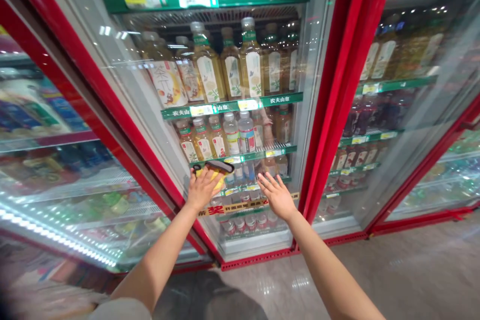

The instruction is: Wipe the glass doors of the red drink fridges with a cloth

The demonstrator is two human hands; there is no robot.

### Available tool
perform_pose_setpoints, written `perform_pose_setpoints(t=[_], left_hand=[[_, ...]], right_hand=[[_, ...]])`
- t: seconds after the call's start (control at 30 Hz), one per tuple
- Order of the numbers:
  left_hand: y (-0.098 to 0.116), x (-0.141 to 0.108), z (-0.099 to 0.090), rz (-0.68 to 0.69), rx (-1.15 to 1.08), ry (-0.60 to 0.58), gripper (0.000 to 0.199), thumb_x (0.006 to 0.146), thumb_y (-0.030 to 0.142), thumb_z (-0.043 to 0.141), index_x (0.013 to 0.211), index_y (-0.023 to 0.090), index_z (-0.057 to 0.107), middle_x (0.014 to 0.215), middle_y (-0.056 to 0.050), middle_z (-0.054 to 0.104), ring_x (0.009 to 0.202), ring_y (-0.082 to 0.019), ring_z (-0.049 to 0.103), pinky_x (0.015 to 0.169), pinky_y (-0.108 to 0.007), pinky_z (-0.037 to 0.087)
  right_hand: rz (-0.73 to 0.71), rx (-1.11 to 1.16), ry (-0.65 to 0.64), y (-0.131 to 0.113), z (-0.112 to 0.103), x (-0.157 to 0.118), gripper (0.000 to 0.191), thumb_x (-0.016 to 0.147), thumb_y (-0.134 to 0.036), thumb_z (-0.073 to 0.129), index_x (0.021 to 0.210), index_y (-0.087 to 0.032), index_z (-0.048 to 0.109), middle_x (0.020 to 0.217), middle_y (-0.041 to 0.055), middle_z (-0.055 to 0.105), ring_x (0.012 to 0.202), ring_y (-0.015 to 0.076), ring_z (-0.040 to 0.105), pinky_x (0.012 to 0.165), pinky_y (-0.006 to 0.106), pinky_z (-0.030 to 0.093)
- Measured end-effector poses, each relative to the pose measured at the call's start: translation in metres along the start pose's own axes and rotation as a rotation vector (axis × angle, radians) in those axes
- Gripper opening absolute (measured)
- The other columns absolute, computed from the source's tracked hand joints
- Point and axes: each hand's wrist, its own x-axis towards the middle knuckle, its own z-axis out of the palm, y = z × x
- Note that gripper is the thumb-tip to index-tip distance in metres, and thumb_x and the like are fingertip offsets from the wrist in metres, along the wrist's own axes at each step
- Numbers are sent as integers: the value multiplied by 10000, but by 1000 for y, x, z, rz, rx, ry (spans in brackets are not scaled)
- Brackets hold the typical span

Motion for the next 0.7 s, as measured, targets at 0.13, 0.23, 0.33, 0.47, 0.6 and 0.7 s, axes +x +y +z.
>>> perform_pose_setpoints(t=[0.13,0.23,0.33,0.47,0.6,0.7], left_hand=[[29,34,5,-127,-6,161,591,929,410,670,1496,398,504,1478,-123,594,1421,-354,491,1248,-674,74],[49,34,13,-27,-57,144,623,922,429,682,1508,426,473,1437,-95,633,1385,-322,531,1262,-643,50],[41,13,19,95,-96,66,696,899,407,718,1531,440,427,1435,-65,642,1372,-280,549,1283,-574,64],[16,-6,15,134,-101,1,759,877,352,747,1549,420,402,1449,-69,635,1402,-270,527,1286,-532,110],[22,24,3,-2,-85,58,732,895,394,723,1558,359,413,1514,-126,567,1450,-317,470,1272,-596,90],[49,60,-1,-51,-74,95,752,900,437,710,1573,342,388,1565,-153,502,1474,-350,430,1256,-637,112]], right_hand=[[69,-19,13,-12,4,2,701,882,-12,457,1558,-200,440,1676,83,302,1573,292,223,1235,556,310],[114,-44,19,-20,7,2,696,889,-15,455,1560,-200,437,1674,94,307,1572,302,224,1220,557,338],[114,-66,3,-21,6,1,674,906,-20,439,1556,-198,443,1676,80,308,1570,299,233,1226,554,334],[118,-85,14,-12,-4,-2,656,919,-32,448,1556,-190,441,1686,74,282,1580,299,193,1238,554,313],[146,-100,51,-1,-9,-1,654,915,-32,459,1551,-187,445,1684,86,287,1580,297,190,1241,560,303],[143,-112,81,4,-7,-1,674,904,-21,455,1556,-189,432,1682,92,290,1577,292,204,1241,562,303]])
